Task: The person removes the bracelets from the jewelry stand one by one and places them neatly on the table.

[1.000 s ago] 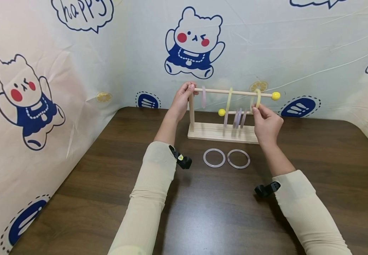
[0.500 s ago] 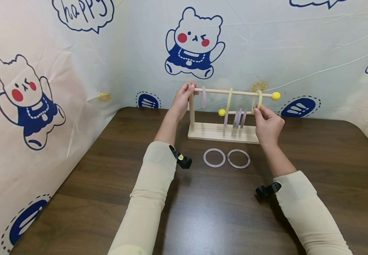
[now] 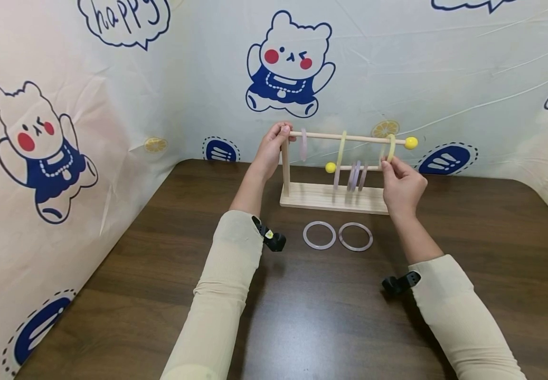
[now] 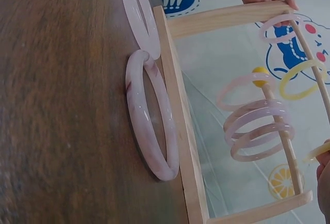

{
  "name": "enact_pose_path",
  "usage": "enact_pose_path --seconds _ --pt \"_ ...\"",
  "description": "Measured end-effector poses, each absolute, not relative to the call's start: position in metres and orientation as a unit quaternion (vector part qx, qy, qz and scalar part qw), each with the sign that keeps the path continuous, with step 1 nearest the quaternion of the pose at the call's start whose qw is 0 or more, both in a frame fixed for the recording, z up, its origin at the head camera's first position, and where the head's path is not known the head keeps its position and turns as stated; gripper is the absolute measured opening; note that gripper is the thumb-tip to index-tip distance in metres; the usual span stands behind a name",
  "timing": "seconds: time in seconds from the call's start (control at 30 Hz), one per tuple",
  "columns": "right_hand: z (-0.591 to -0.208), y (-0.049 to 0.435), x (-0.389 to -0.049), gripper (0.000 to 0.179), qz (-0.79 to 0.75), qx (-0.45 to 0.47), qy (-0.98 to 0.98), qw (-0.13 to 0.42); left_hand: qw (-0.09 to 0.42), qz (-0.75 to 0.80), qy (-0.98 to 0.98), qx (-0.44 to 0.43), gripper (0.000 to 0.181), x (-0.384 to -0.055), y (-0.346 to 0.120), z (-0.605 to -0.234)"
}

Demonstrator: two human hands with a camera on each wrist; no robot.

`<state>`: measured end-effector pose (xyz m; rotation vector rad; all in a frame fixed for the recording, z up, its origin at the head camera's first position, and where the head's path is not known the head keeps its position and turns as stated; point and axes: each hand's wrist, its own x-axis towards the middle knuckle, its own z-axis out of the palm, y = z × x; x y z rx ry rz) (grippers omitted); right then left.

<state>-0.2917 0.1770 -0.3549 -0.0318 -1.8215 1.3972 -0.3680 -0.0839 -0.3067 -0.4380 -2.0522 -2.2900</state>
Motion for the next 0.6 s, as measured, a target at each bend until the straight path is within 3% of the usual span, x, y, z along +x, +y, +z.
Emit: enact_pose_path --seconds 0.33,0.6 --pt "-0.356 0.179 -0.292 0.017 0.552 -0.016 -0.722 0.417 0.02 -0.736 -0.662 -0.14 0.017 -0.368 -0.084 -0.307" --pt "-0.332 0.165 -0.27 0.017 0.554 -0.026 -0.718 0.421 0.02 -0.737 -0.662 -0.139 0.017 -0.367 -0.083 -0.306"
